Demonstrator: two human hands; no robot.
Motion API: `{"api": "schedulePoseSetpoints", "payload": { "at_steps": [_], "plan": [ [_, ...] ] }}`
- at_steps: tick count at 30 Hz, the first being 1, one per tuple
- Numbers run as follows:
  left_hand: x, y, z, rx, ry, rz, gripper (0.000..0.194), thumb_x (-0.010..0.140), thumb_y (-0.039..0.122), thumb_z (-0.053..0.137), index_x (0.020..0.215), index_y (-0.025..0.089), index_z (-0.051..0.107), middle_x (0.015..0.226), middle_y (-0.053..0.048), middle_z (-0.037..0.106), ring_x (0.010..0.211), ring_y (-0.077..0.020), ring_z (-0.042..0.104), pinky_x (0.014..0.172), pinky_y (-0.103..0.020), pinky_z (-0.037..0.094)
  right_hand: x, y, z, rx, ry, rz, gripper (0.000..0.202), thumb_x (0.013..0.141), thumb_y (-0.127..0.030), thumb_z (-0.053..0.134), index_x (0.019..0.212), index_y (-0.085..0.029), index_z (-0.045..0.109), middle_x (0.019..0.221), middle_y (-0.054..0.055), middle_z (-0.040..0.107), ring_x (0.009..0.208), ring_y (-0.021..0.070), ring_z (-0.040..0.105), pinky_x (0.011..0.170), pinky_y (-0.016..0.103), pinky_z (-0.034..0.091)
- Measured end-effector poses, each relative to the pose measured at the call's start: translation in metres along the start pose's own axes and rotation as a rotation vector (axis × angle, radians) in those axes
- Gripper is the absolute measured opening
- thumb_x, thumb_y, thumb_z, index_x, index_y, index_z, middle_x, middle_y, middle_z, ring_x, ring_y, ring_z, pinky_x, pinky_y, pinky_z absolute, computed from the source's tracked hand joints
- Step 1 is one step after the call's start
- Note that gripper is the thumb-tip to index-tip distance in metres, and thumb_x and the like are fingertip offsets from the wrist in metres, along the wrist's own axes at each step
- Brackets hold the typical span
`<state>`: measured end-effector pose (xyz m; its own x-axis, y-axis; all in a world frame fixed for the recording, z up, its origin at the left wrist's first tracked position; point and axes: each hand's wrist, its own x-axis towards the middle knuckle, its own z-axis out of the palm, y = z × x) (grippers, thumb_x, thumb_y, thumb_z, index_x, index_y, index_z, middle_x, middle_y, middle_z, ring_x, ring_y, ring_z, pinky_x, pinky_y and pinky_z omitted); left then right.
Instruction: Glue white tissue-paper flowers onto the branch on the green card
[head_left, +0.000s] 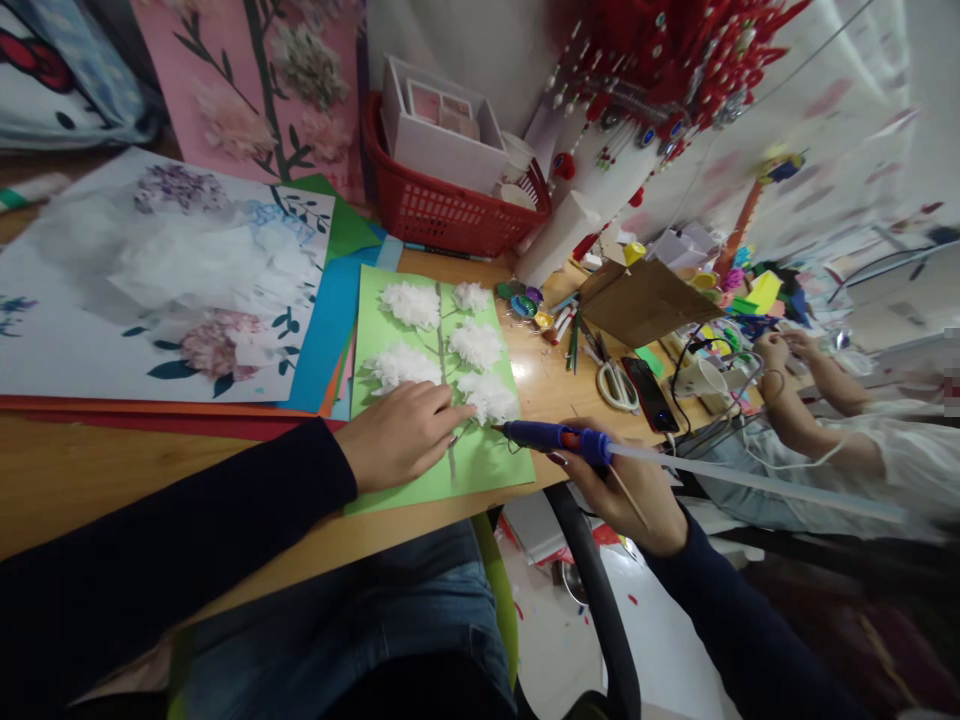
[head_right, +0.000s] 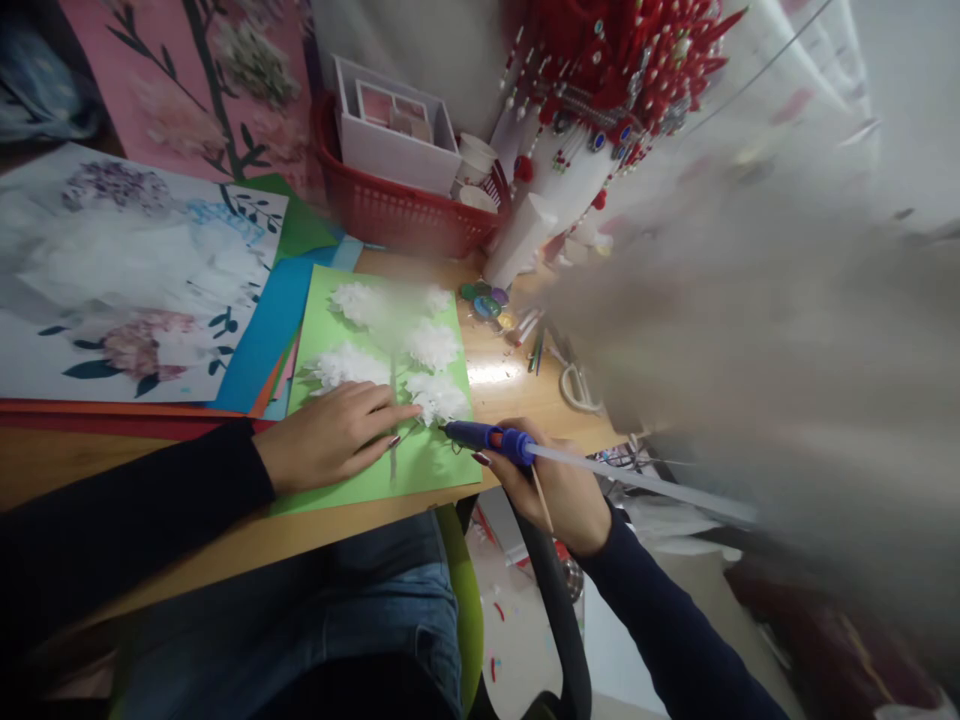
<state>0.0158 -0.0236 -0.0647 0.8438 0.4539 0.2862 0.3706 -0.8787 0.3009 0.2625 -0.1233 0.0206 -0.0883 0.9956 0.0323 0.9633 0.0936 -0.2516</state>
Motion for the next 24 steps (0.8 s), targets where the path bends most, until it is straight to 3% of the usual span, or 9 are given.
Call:
{"api": "schedulePoseSetpoints", "payload": {
  "at_steps": [8, 14, 18, 24],
  "plan": [
    [-0.0001, -0.0004, 0.0013, 0.013, 0.011, 0.004, 0.034, 0.096, 0.024, 0.040, 0.125, 0.015, 0.055, 0.092, -0.009, 0.056, 0.084, -0.0218, 0.051, 0.075, -0.035, 0.042, -0.0012, -0.0015, 0.0000, -0.037, -0.002, 0.003, 0.038, 0.090, -0.054, 0.046, 0.089, -0.019, 0.062, 0.060, 0.003, 0.062, 0.046, 0.0181, 0.056, 0.047, 0.029, 0.039],
    [0.0002, -0.0002, 0.0006, 0.010, 0.006, 0.008, 0.034, 0.096, 0.024, 0.041, 0.125, 0.014, 0.056, 0.092, -0.009, 0.057, 0.084, -0.0226, 0.052, 0.074, -0.035, 0.042, -0.0042, 0.0031, -0.0013, 0.138, -0.004, 0.045, 0.040, 0.090, -0.056, 0.047, 0.100, -0.020, 0.060, 0.071, 0.005, 0.072, 0.061, 0.0229, 0.068, 0.057, 0.032, 0.048],
    [0.0003, -0.0006, 0.0007, 0.016, 0.017, 0.004, 0.035, 0.095, 0.024, 0.041, 0.125, 0.013, 0.056, 0.094, -0.010, 0.058, 0.084, -0.0234, 0.054, 0.074, -0.037, 0.044, -0.0070, 0.0078, -0.0016, 0.210, 0.022, 0.036, 0.037, 0.090, -0.054, 0.049, 0.097, -0.020, 0.061, 0.068, 0.005, 0.071, 0.057, 0.0205, 0.066, 0.053, 0.030, 0.047],
    [-0.0009, -0.0001, -0.0021, -0.053, 0.165, 0.037, 0.035, 0.088, 0.012, 0.040, 0.119, 0.010, 0.056, 0.092, -0.010, 0.063, 0.085, -0.0214, 0.058, 0.075, -0.034, 0.049, -0.0072, 0.0037, 0.0035, 0.333, -0.028, 0.016, 0.034, 0.091, -0.050, 0.050, 0.097, -0.019, 0.062, 0.068, 0.004, 0.071, 0.053, 0.0167, 0.063, 0.049, 0.027, 0.046]
  ]
}}
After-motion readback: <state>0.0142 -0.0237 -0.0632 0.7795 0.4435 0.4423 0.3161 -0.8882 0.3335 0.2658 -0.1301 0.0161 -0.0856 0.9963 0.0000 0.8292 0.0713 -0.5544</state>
